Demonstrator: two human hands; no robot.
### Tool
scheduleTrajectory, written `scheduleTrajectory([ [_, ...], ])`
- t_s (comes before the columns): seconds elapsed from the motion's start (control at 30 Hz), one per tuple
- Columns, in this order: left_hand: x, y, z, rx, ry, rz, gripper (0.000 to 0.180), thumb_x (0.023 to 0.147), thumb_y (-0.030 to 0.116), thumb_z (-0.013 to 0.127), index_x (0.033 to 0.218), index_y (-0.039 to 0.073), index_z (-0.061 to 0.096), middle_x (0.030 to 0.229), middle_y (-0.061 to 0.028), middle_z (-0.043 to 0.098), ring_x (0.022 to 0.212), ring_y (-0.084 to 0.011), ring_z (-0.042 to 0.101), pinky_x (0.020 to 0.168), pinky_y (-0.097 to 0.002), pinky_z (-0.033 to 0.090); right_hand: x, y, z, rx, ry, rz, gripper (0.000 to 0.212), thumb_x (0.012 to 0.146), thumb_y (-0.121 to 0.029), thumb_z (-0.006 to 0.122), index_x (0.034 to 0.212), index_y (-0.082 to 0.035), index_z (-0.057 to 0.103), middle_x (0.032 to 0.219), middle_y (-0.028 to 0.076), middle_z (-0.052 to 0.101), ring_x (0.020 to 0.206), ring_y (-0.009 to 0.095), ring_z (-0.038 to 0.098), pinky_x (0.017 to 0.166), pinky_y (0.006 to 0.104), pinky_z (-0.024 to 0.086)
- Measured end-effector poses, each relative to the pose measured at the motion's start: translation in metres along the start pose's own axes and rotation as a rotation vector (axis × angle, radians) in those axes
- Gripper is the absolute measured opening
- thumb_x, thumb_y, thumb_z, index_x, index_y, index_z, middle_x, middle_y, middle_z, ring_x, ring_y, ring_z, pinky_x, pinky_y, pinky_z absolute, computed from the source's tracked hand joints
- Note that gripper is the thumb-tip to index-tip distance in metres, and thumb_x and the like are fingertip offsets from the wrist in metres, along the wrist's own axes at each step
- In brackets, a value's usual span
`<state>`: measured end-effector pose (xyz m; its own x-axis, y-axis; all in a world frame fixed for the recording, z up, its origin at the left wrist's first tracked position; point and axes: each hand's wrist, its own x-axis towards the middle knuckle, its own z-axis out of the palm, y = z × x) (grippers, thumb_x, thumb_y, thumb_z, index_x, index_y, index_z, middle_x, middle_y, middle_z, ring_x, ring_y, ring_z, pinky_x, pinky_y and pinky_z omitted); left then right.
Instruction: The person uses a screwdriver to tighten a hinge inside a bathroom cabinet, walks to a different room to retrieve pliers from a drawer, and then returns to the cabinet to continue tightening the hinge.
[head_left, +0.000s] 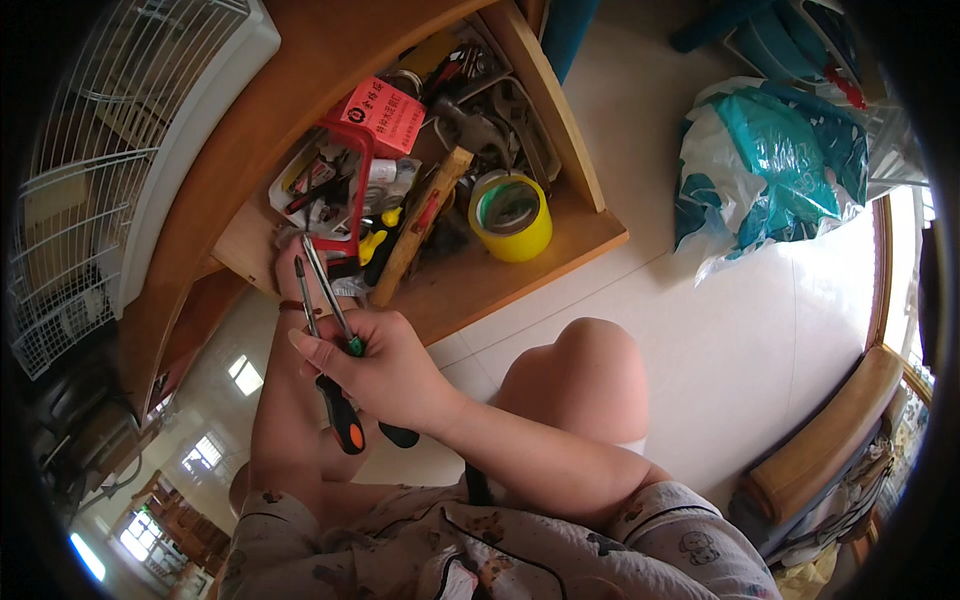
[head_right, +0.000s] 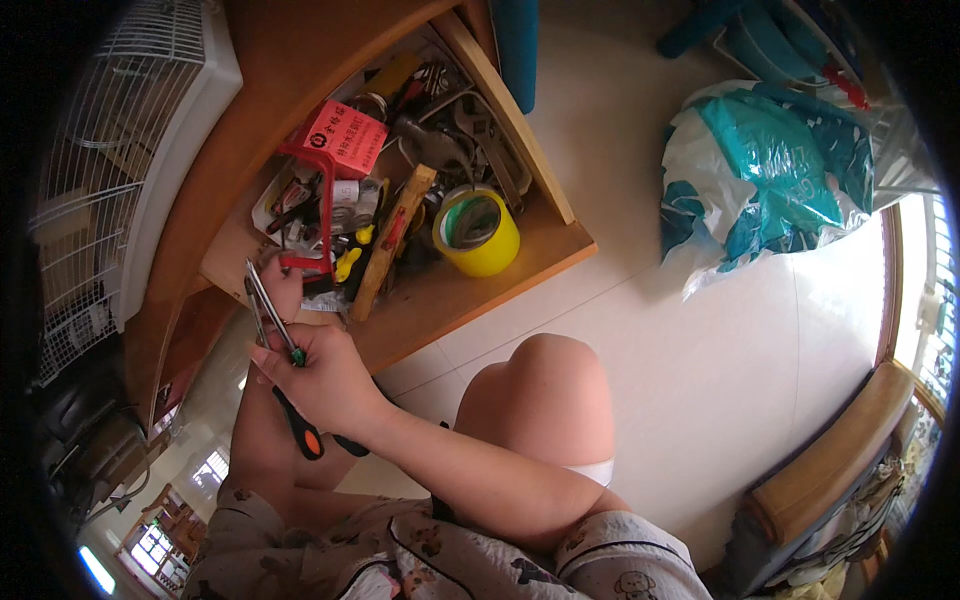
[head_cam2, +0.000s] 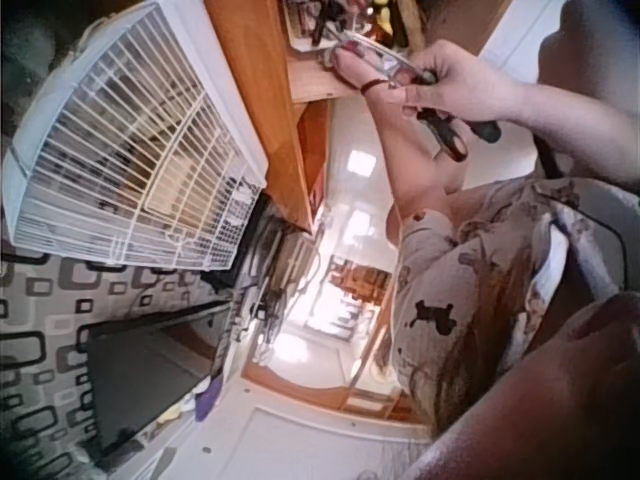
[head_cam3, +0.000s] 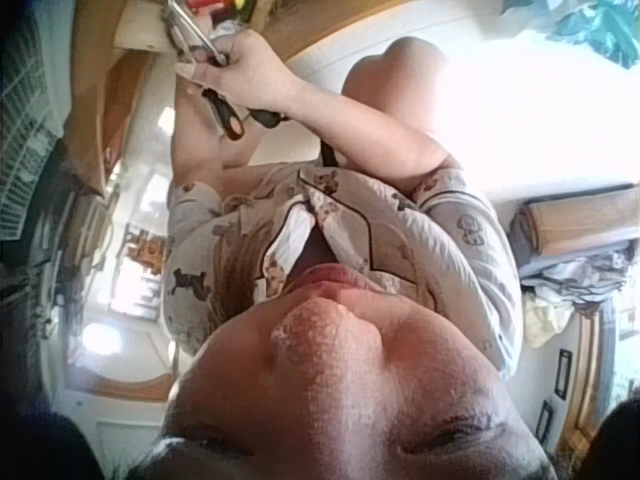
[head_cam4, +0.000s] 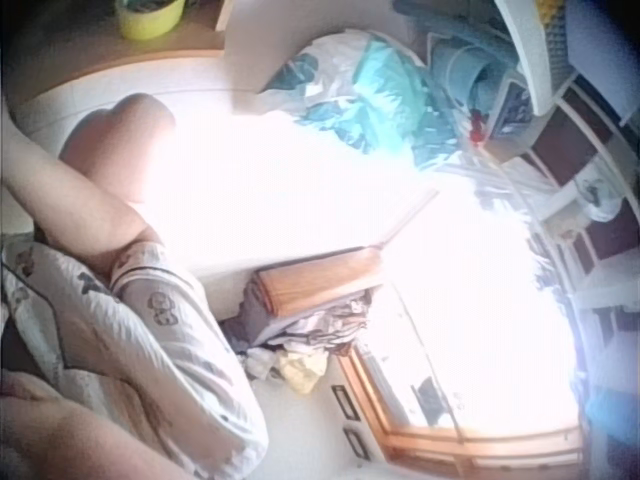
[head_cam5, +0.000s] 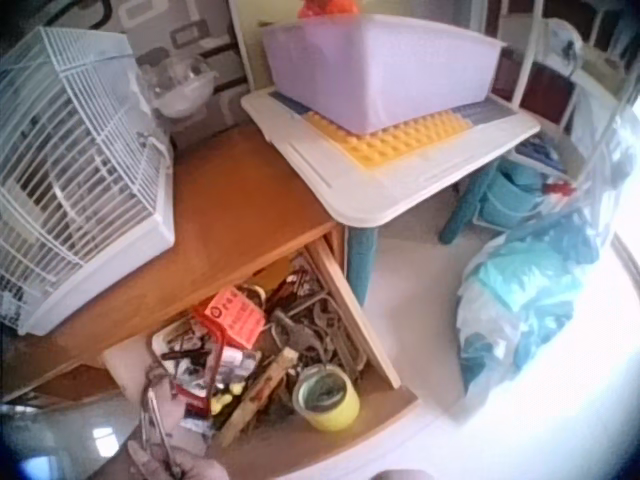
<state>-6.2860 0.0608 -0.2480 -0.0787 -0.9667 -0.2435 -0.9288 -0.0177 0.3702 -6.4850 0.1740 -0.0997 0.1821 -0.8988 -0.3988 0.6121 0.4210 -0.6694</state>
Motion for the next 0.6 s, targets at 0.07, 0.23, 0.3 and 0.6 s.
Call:
scheduleTrajectory([
  [0.07, 0.0, 0.011, 0.011, 0.241, 0.144, 0.161, 0.028, 0.074, 0.013, 0.057, 0.098, 0.001, 0.053, 0.091, -0.0198, 0.057, 0.088, -0.0297, 0.055, 0.075, -0.0349, 0.043, 0.0, 0.001, -0.001, -0.006, 0.005, -0.022, 0.021, 0.083, -0.018, 0.057, 0.073, 0.0, 0.059, 0.061, -0.001, 0.055, 0.057, 0.002, 0.046, 0.052, 0.0195, 0.04],
  [0.23, -0.014, 0.033, 0.001, 0.15, 0.044, 0.158, 0.038, 0.073, 0.011, 0.057, 0.107, -0.001, 0.046, 0.096, -0.019, 0.054, 0.092, -0.03, 0.053, 0.079, -0.0368, 0.041, 0.005, 0.004, -0.007, 0.004, 0.052, -0.108, 0.022, 0.083, -0.019, 0.057, 0.073, 0.0, 0.059, 0.06, -0.001, 0.055, 0.056, 0.003, 0.046, 0.051, 0.0194, 0.04],
  [0.3, -0.02, 0.021, -0.002, 0.013, -0.078, 0.068, 0.052, 0.074, 0.01, 0.058, 0.12, 0.0, 0.035, 0.114, -0.0164, 0.047, 0.106, -0.0265, 0.046, 0.087, -0.0351, 0.038, 0.005, 0.0, -0.007, -0.015, 0.026, -0.065, 0.022, 0.083, -0.019, 0.056, 0.074, 0.0, 0.059, 0.062, -0.001, 0.056, 0.056, 0.003, 0.047, 0.052, 0.0194, 0.041],
  [0.6, -0.103, 0.146, -0.002, -1.36, 0.235, -0.233, 0.055, 0.086, 0.05, 0.025, 0.117, 0.006, 0.038, 0.123, -0.0069, 0.039, 0.116, -0.0145, 0.033, 0.1, -0.0369, 0.021, 0.011, 0.006, -0.014, 0.015, 0.091, -0.123, 0.021, 0.083, -0.018, 0.056, 0.073, 0.0, 0.057, 0.064, -0.001, 0.056, 0.06, 0.004, 0.05, 0.054, 0.0185, 0.042],
])
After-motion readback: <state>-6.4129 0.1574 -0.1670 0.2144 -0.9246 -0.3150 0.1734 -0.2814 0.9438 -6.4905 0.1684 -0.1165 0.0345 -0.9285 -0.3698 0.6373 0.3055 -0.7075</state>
